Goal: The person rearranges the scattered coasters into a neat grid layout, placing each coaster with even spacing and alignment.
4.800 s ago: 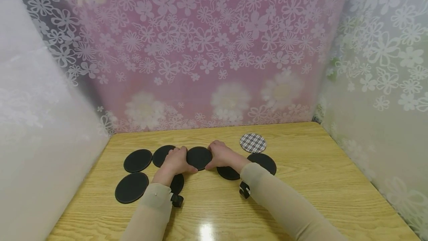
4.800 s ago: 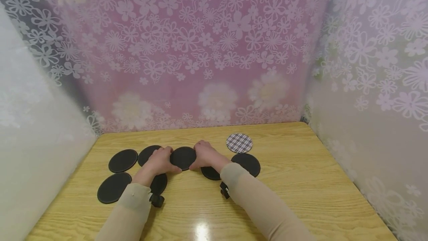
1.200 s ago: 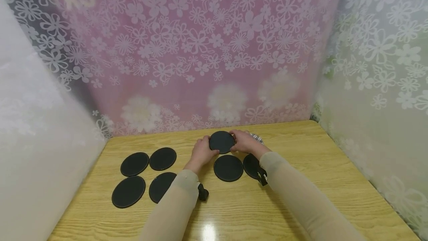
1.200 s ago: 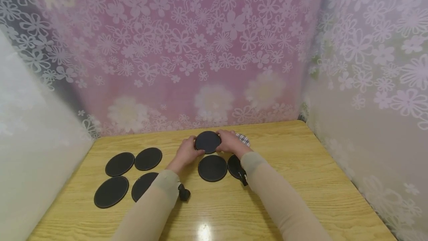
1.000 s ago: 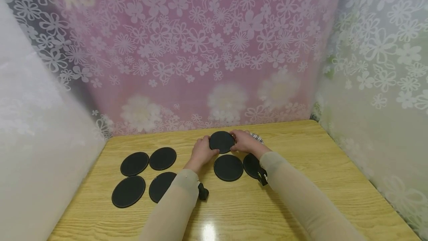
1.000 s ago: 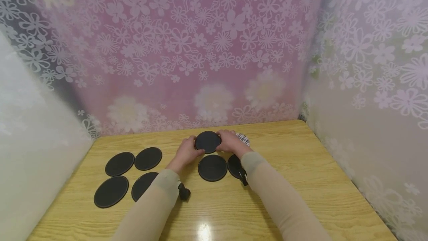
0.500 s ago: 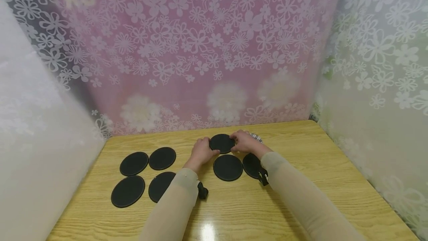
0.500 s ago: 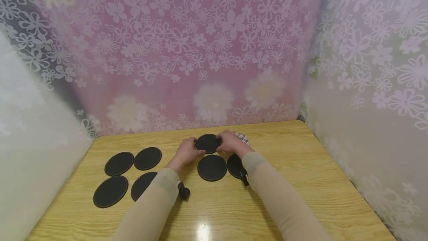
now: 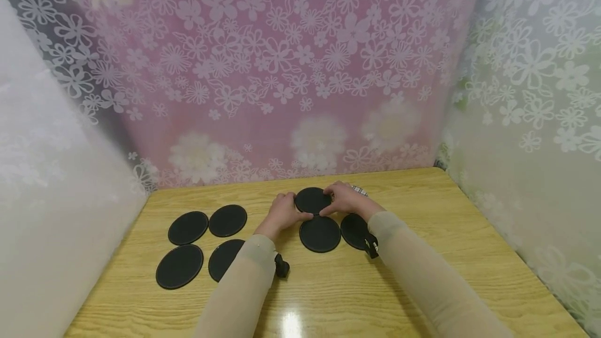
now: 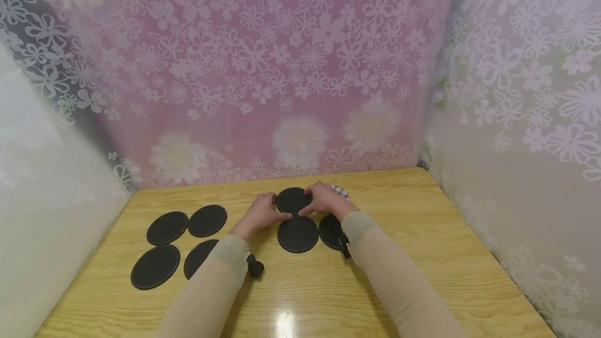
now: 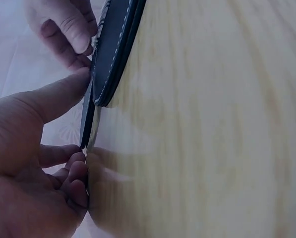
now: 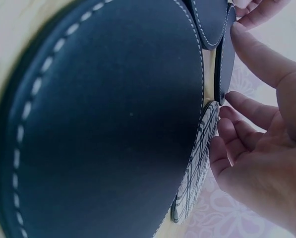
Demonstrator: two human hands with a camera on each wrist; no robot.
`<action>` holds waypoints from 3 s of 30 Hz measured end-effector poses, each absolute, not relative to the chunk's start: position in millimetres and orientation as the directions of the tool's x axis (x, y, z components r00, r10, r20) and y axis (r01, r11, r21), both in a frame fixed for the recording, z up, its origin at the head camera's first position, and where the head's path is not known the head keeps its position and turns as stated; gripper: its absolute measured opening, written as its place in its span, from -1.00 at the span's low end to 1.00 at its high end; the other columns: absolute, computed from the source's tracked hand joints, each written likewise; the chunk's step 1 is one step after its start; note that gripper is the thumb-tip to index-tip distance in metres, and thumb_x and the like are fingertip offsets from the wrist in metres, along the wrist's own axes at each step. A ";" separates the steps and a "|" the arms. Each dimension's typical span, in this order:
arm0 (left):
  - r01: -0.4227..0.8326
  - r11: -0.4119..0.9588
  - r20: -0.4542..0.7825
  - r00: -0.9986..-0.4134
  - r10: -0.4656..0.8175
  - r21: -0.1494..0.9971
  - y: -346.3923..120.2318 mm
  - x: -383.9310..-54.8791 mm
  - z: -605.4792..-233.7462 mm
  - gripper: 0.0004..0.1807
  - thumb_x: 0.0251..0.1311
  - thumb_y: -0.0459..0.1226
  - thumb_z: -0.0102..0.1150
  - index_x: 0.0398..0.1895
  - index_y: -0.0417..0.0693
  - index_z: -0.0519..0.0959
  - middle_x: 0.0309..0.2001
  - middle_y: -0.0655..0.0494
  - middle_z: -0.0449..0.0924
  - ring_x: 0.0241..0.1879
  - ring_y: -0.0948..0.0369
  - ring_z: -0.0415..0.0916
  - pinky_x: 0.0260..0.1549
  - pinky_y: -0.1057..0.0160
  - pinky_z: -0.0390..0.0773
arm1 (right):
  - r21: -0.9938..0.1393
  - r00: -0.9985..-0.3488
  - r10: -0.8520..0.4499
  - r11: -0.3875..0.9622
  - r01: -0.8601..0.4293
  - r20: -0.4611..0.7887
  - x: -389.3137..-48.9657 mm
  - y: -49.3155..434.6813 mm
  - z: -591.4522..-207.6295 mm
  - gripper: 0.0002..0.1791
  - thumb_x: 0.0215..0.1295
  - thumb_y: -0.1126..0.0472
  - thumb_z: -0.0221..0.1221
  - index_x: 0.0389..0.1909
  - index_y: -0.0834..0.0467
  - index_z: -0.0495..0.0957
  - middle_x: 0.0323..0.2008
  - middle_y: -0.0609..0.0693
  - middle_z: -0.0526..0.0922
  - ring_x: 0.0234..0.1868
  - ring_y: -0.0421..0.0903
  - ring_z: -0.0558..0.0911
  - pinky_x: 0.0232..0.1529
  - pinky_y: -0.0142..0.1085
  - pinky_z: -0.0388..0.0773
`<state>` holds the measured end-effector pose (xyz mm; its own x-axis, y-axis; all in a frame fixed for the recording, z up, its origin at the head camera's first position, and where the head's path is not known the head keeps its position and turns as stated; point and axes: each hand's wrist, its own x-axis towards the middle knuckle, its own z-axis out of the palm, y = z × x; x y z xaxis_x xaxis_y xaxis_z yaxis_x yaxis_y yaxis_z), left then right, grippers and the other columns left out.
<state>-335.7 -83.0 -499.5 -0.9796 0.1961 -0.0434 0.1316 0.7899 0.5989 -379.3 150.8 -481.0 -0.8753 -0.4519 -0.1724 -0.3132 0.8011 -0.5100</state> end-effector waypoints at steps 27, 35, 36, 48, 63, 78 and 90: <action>0.125 0.803 -0.042 -0.982 0.184 0.583 -81.3 -330.5 -497.4 -0.06 0.29 0.07 0.63 0.53 -0.30 0.46 0.34 -0.30 0.46 0.33 -0.19 0.44 0.33 -0.17 0.51 | -0.493 -0.881 -0.444 0.810 -0.317 -0.163 -372.5 150.1 -475.8 -0.17 0.37 0.01 0.57 0.52 0.30 0.50 0.48 0.31 0.41 0.50 0.33 0.39 0.46 0.22 0.40; 0.119 0.808 -0.042 -0.984 0.176 0.577 -80.5 -331.5 -497.7 -0.05 0.29 0.07 0.62 0.54 -0.30 0.46 0.36 -0.31 0.45 0.35 -0.19 0.43 0.34 -0.17 0.50 | -0.483 -0.879 -0.445 0.815 -0.320 -0.169 -372.7 149.4 -475.2 -0.18 0.38 0.01 0.56 0.52 0.30 0.50 0.49 0.32 0.39 0.51 0.33 0.38 0.47 0.21 0.39; 0.117 0.807 -0.045 -0.984 0.174 0.579 -80.5 -332.9 -499.6 -0.05 0.29 0.08 0.62 0.55 -0.29 0.45 0.38 -0.31 0.45 0.36 -0.20 0.42 0.35 -0.17 0.49 | -0.484 -0.880 -0.445 0.814 -0.319 -0.168 -372.3 149.3 -475.0 -0.17 0.37 0.01 0.56 0.52 0.30 0.50 0.49 0.32 0.39 0.51 0.33 0.39 0.47 0.20 0.40; 0.128 0.785 -0.054 -0.978 0.201 0.606 -83.4 -321.9 -492.2 -0.03 0.42 0.07 0.51 0.68 -0.24 0.32 0.49 -0.35 0.36 0.49 -0.25 0.34 0.41 -0.22 0.45 | -0.486 -0.908 -0.414 0.807 -0.335 -0.062 -363.4 147.4 -480.7 -0.20 0.42 0.00 0.53 0.51 0.32 0.50 0.46 0.35 0.45 0.43 0.34 0.47 0.40 0.24 0.47; 0.170 0.788 0.045 -0.983 0.178 0.592 -92.0 -303.5 -483.6 -0.05 0.41 0.03 0.53 0.69 -0.18 0.32 0.54 -0.33 0.34 0.50 -0.27 0.35 0.40 -0.29 0.46 | -0.419 -0.927 -0.374 0.838 -0.350 0.026 -339.1 125.1 -479.7 -0.10 0.46 -0.10 0.48 0.59 0.33 0.40 0.52 0.36 0.45 0.53 0.35 0.43 0.48 0.26 0.39; 0.183 0.844 0.107 -0.983 0.149 0.505 -124.4 -267.1 -469.9 -0.07 0.41 -0.01 0.53 0.67 -0.25 0.34 0.60 -0.30 0.33 0.56 -0.28 0.30 0.46 -0.34 0.37 | -0.412 -0.890 -0.451 0.800 -0.436 0.066 -311.6 100.4 -475.5 -0.06 0.42 -0.11 0.51 0.63 0.27 0.37 0.58 0.30 0.40 0.63 0.30 0.31 0.58 0.29 0.22; 0.161 0.880 0.104 -0.986 0.127 0.446 -153.0 -251.3 -470.6 -0.05 0.43 0.00 0.51 0.67 -0.32 0.31 0.62 -0.37 0.26 0.60 -0.33 0.21 0.49 -0.41 0.26 | -0.444 -0.863 -0.505 0.766 -0.465 0.033 -295.4 84.9 -473.1 0.00 0.43 -0.15 0.49 0.69 0.21 0.29 0.67 0.23 0.28 0.72 0.26 0.14 0.66 0.29 0.02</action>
